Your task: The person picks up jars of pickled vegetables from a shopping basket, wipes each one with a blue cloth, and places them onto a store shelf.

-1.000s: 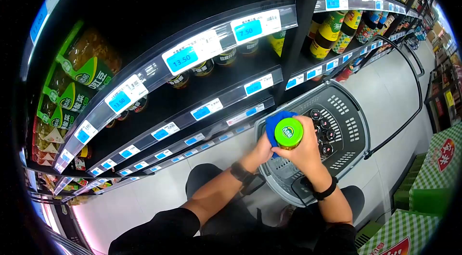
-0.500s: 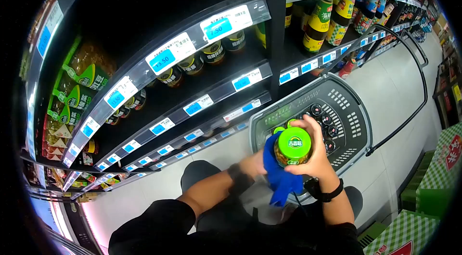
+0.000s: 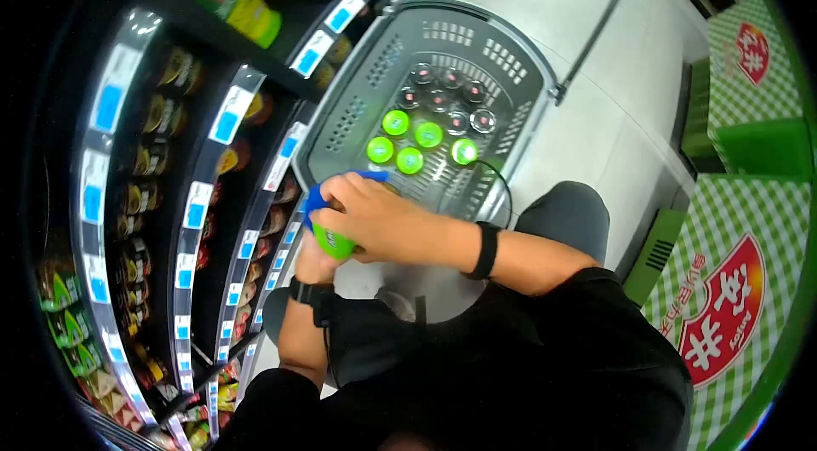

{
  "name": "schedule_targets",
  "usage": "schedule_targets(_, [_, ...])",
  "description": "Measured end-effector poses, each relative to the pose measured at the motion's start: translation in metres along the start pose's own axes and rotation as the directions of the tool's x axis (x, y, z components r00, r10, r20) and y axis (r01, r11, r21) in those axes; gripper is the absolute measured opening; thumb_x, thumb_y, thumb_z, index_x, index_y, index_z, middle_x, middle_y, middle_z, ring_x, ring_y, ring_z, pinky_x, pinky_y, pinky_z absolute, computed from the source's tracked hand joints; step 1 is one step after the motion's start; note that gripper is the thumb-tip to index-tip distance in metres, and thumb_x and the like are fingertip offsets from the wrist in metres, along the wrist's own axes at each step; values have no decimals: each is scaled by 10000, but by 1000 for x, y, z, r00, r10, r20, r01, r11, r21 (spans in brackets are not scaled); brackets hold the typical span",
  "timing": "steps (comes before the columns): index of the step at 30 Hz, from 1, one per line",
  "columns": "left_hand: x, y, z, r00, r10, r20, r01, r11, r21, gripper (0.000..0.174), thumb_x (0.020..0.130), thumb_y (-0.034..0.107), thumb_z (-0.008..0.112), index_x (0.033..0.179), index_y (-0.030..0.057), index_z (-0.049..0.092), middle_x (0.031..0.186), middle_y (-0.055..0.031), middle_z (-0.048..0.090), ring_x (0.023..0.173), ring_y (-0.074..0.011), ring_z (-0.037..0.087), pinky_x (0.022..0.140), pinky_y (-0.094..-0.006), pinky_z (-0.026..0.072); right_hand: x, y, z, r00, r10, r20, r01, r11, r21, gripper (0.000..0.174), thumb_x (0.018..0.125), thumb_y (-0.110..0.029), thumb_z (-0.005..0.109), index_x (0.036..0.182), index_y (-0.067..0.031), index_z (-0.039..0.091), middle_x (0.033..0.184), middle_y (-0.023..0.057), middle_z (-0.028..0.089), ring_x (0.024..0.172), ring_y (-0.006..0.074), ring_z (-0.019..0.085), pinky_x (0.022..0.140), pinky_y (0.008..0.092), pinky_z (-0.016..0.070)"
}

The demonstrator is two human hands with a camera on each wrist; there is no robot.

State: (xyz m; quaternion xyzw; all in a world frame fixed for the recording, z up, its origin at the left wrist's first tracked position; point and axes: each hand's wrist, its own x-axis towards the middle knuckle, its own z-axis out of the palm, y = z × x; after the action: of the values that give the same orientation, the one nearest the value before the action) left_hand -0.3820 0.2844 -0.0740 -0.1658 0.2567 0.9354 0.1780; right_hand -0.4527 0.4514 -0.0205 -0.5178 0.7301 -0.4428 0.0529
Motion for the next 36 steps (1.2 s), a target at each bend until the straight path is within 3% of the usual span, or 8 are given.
schedule_targets(3, [-4,8,12,996,-79,-36,76,993,-90,459,998,322,513,1381,71,486,1308,-138,582,1165,-241,602,1003,-413,503,-9,6,14,993,64,-99,-71,995,-74,670,658,-119,818,1277,-102,562,1124,136,532,1067,331,532,884,394,475])
schedule_targets(6, [3,1,-8,990,103,91,-131,909,396,451,996,291,517,1391,79,474,1294,-121,585,1164,-244,600,1012,-403,494,-8,7,8,984,-177,-29,176,984,-34,663,671,-123,809,1282,-104,555,1099,136,564,1028,331,560,852,397,491])
schedule_targets(11, [3,6,2,999,24,31,-25,999,34,466,1004,315,510,1406,85,463,1327,-110,570,1190,-233,585,1032,-399,478,-4,-5,16,917,-393,-66,398,912,102,716,644,-113,810,1304,-83,535,1158,132,584,1091,351,581,928,436,502])
schedule_targets(18, [2,5,2,997,53,50,-55,998,27,488,1014,348,501,1427,93,447,1374,-94,548,1226,-219,565,1059,-394,456,1,-14,15,947,-285,-151,309,935,173,848,592,-141,854,1361,-76,501,1174,109,553,1094,332,566,933,444,496])
schedule_targets(24, [3,-15,-5,975,175,138,-189,977,94,508,1024,377,493,1445,100,433,1413,-80,530,1258,-206,547,1082,-390,436,-4,4,23,923,-178,-342,124,977,-171,877,523,-255,932,1270,-42,524,1186,182,562,1058,371,592,902,454,510])
schedule_targets(29, [-23,14,22,949,226,218,-291,895,337,556,1017,510,440,1368,89,533,1349,-94,596,1190,-222,612,1030,-403,491,12,-15,-6,997,-41,-60,40,999,-10,830,453,-159,946,1202,-17,618,1114,151,596,1014,341,610,885,424,516])
schedule_targets(32, [-6,11,-8,984,-23,177,17,999,31,513,1019,471,465,1316,69,579,1256,-100,649,1075,-201,669,944,-367,548,20,-25,-8,988,-102,115,109,993,-51,799,464,-184,945,1184,-37,632,1079,140,593,982,345,602,870,433,510])
schedule_targets(36, [-14,-7,-12,945,169,281,-221,962,162,504,1005,461,523,1313,66,581,1241,-75,648,1073,-162,655,926,-333,546,18,-30,-7,970,-214,112,217,976,-20,814,413,-203,945,1139,-4,634,1062,142,609,933,336,576,831,428,487])
